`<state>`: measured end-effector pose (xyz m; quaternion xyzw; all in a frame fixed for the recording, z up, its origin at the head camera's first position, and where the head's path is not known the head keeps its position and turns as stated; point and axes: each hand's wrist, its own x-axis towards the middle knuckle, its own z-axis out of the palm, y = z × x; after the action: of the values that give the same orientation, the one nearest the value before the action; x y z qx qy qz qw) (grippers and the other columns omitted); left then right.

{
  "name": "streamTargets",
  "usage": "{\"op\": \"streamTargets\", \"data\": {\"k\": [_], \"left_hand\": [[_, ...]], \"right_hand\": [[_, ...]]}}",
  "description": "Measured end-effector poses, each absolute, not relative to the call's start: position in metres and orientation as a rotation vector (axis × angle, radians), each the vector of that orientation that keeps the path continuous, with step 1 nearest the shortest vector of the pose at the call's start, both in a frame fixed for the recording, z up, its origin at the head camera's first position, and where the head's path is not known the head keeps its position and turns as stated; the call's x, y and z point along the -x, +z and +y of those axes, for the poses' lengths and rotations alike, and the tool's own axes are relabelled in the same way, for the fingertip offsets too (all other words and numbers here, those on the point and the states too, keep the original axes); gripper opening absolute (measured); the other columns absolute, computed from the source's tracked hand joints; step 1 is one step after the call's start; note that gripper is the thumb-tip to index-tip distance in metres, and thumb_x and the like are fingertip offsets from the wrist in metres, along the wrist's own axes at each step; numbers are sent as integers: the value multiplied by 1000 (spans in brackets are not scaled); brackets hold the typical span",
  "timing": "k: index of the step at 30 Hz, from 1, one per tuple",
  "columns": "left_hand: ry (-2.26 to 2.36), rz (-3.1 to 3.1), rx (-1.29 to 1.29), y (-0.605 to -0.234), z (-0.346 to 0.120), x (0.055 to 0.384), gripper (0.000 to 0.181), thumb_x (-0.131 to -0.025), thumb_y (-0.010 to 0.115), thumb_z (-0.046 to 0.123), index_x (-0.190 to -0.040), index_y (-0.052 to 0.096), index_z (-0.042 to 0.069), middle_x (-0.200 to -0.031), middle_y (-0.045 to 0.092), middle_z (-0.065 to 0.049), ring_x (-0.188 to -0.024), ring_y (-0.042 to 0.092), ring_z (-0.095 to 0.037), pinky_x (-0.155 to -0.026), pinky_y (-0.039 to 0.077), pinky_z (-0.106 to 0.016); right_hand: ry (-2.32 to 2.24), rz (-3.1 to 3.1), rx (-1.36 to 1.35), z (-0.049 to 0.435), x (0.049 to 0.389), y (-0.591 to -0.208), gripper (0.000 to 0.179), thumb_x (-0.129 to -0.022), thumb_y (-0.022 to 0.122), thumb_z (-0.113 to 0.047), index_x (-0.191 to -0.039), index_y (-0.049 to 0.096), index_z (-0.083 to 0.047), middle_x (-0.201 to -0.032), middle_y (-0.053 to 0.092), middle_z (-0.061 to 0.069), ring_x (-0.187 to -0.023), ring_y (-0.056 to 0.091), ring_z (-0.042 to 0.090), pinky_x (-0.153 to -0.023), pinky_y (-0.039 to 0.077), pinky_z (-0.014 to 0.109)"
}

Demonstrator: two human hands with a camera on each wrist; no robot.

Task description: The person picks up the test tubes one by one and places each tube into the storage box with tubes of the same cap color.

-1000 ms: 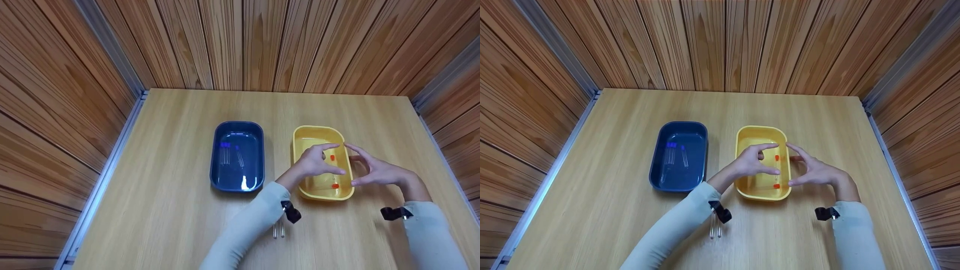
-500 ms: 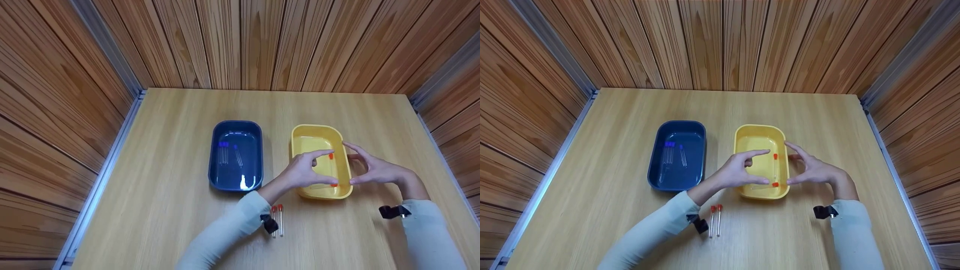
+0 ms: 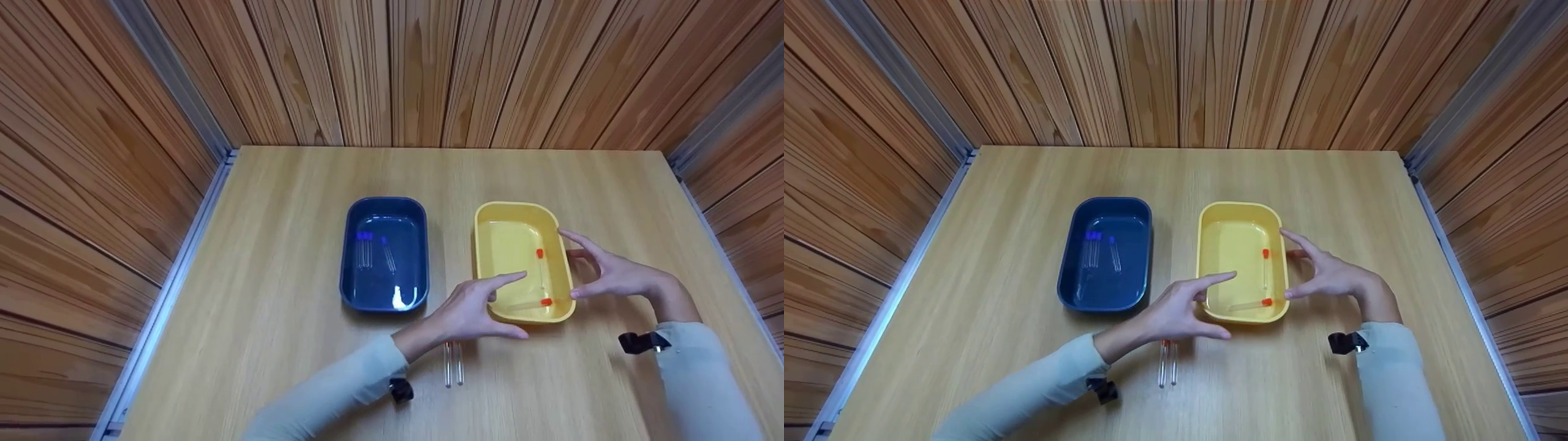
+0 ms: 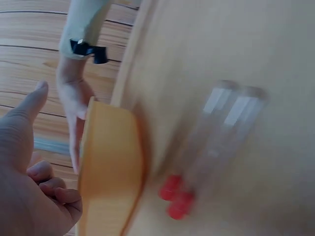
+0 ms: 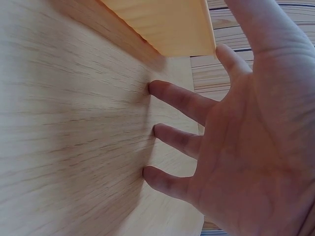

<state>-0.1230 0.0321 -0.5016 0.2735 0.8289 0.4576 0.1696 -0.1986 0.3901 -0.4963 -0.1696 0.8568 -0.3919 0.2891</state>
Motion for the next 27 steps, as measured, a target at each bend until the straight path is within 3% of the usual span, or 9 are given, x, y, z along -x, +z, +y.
{"op": "streamTargets", "data": {"k": [7, 10, 14, 19, 22, 27], "left_hand": [[1364, 2296, -704, -509, 7, 107, 97, -89, 98, 46, -171, 47, 39, -174, 56, 8, -142, 70, -17, -112, 57, -25], [1333, 2295, -669, -511, -1, 101, 98, -87, 98, 48, -171, 48, 40, -170, 61, 3, -134, 72, -19, -106, 59, -26], [1265, 2312, -680, -514, -12, 93, 100, -87, 96, 54, -172, 47, 37, -170, 61, 1, -134, 72, -22, -109, 59, -29], [1237, 2284, -657, -523, -26, 85, 102, -88, 96, 51, -174, 44, 33, -172, 58, 5, -139, 67, -16, -124, 55, -37], [1232, 2270, -607, -532, -35, 79, 102, -88, 97, 50, -174, 44, 34, -172, 59, 5, -145, 63, -13, -129, 51, -42], [1252, 2242, -538, -542, -52, 70, 105, -87, 98, 49, -174, 44, 32, -176, 54, 3, -162, 55, -19, -135, 46, -51]], "right_hand": [[-1024, 2287, 428, 389, 197, -496, 131, -92, 92, -29, -182, -3, -29, -184, 19, 30, -167, 21, 61, -123, 13, 97], [-1035, 2279, 434, 390, 197, -495, 130, -93, 92, -28, -182, -3, -28, -184, 18, 30, -168, 19, 61, -122, 12, 97], [-1047, 2279, 443, 391, 198, -494, 129, -93, 91, -26, -182, -2, -27, -184, 18, 30, -168, 19, 61, -122, 11, 97], [-1041, 2274, 445, 391, 199, -494, 130, -93, 91, -26, -182, -3, -27, -184, 20, 30, -167, 20, 61, -121, 12, 98], [-1038, 2273, 446, 391, 199, -495, 130, -93, 91, -27, -182, -3, -27, -184, 20, 30, -167, 20, 61, -122, 12, 97], [-1035, 2275, 440, 392, 198, -494, 130, -93, 91, -27, -182, -3, -27, -184, 19, 30, -168, 19, 61, -122, 11, 97]]}}
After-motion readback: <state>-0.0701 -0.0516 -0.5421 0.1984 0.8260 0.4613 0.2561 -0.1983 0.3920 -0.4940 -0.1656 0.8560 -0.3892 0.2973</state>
